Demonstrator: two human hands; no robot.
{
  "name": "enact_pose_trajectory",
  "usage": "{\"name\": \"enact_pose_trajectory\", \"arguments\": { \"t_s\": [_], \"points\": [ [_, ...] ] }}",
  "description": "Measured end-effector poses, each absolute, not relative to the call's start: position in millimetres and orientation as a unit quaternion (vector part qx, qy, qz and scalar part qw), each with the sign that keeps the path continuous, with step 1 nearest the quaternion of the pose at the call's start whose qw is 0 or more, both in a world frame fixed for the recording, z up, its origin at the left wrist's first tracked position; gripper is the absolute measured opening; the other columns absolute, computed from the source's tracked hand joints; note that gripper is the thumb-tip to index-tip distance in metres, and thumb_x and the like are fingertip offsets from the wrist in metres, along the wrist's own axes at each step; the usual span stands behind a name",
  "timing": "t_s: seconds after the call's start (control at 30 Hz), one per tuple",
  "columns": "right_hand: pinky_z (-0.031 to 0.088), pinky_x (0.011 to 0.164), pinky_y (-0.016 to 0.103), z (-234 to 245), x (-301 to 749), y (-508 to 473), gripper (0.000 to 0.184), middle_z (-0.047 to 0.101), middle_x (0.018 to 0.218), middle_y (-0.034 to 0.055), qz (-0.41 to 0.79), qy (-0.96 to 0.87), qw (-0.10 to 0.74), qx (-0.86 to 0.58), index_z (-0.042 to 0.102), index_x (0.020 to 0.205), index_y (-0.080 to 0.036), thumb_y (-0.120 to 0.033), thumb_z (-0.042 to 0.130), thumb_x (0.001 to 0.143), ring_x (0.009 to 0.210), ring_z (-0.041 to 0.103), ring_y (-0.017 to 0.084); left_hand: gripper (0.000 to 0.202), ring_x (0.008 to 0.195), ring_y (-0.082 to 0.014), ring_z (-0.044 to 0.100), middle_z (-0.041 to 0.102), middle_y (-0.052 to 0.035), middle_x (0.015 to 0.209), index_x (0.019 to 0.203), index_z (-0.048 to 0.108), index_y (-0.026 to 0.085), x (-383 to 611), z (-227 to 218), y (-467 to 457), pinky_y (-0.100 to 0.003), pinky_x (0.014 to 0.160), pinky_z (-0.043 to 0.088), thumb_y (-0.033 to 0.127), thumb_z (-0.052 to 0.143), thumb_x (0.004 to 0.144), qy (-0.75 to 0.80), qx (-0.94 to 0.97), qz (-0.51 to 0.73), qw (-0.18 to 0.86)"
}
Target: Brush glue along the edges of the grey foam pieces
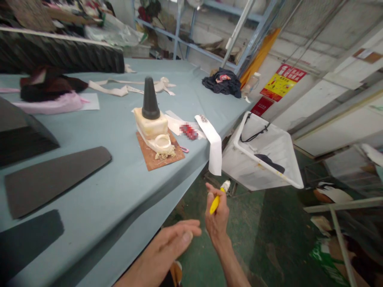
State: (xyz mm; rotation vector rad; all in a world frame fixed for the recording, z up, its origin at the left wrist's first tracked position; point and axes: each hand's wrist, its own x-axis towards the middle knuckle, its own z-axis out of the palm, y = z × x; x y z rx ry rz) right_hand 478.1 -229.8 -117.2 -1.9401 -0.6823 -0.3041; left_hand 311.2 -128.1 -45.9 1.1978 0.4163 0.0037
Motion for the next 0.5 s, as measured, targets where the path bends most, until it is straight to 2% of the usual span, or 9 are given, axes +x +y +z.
{"name": "enact_pose_trajectory", "arguments": {
  "t_s": [0.07,0.13,0.23,0.3,0.37,0.43,0.5],
  "points": [
    [0.059,0.081,0.039,-111.6,494.3,-231.0,0.031,0.084,0.110,0.0147,-0.118,-0.258,0.510,-0.812,0.060,0.104,-0.022,-0.051,0.052,0.108,0.083,0.076,0.021,0.057,0.131,-0.0299,0.067,0.073,-0.0100,0.143,0.142,0.070,0.029,303.0,-39.3,-104.4,-0.048,0.116,0.051,0.059,0.062,0.094,0.254,0.666,0.042,0.700],
    [0.057,0.075,0.035,-100.3,498.6,-227.1,0.033,0.084,0.101,0.0105,-0.100,-0.250,0.537,-0.800,0.059,0.102,-0.022,-0.054,0.053,0.108,0.073,0.071,0.018,0.057,0.123,-0.0285,0.070,0.074,-0.0089,0.140,0.142,0.069,0.028,298.8,-37.3,-77.1,-0.047,0.112,0.052,0.056,0.060,0.093,0.300,0.739,0.126,0.590],
    [0.054,0.064,0.029,-72.7,492.3,-207.2,0.036,0.079,0.081,0.0024,-0.052,-0.266,0.601,-0.752,0.060,0.106,-0.022,-0.057,0.050,0.110,0.060,0.062,0.014,0.046,0.095,-0.0232,0.074,0.081,-0.0041,0.113,0.124,0.075,0.028,295.9,-40.3,-37.0,-0.038,0.091,0.055,0.059,0.056,0.095,0.346,0.784,0.227,0.463],
    [0.048,0.054,0.025,-49.5,488.9,-187.4,0.043,0.071,0.066,-0.0031,-0.009,-0.281,0.635,-0.719,0.062,0.114,-0.022,-0.061,0.043,0.111,0.051,0.056,0.013,0.039,0.081,-0.0211,0.071,0.079,-0.0013,0.091,0.099,0.077,0.027,293.5,-46.1,-15.7,-0.035,0.079,0.051,0.060,0.055,0.095,0.368,0.812,0.244,0.382],
    [0.038,0.045,0.024,-26.0,490.7,-166.0,0.052,0.058,0.054,-0.0079,0.030,-0.296,0.653,-0.697,0.064,0.124,-0.021,-0.065,0.041,0.110,0.043,0.047,0.012,0.039,0.070,-0.0195,0.067,0.072,0.0004,0.074,0.081,0.072,0.026,290.5,-54.6,-1.8,-0.032,0.067,0.044,0.057,0.052,0.095,0.398,0.832,0.216,0.321],
    [0.033,0.043,0.024,-5.7,498.1,-144.4,0.058,0.050,0.050,-0.0092,0.052,-0.310,0.646,-0.696,0.067,0.129,-0.019,-0.066,0.040,0.110,0.042,0.043,0.012,0.041,0.064,-0.0193,0.064,0.068,0.0008,0.067,0.074,0.068,0.027,288.0,-64.4,4.5,-0.032,0.061,0.037,0.055,0.049,0.095,0.415,0.848,0.178,0.278],
    [0.035,0.047,0.024,8.6,509.2,-122.2,0.057,0.048,0.052,-0.0078,0.026,-0.317,0.647,-0.693,0.072,0.117,-0.019,-0.065,0.041,0.109,0.046,0.045,0.011,0.043,0.064,-0.0194,0.064,0.066,0.0006,0.067,0.071,0.067,0.027,286.3,-73.3,5.2,-0.032,0.060,0.034,0.055,0.047,0.097,0.410,0.863,0.162,0.245]
  ]
}}
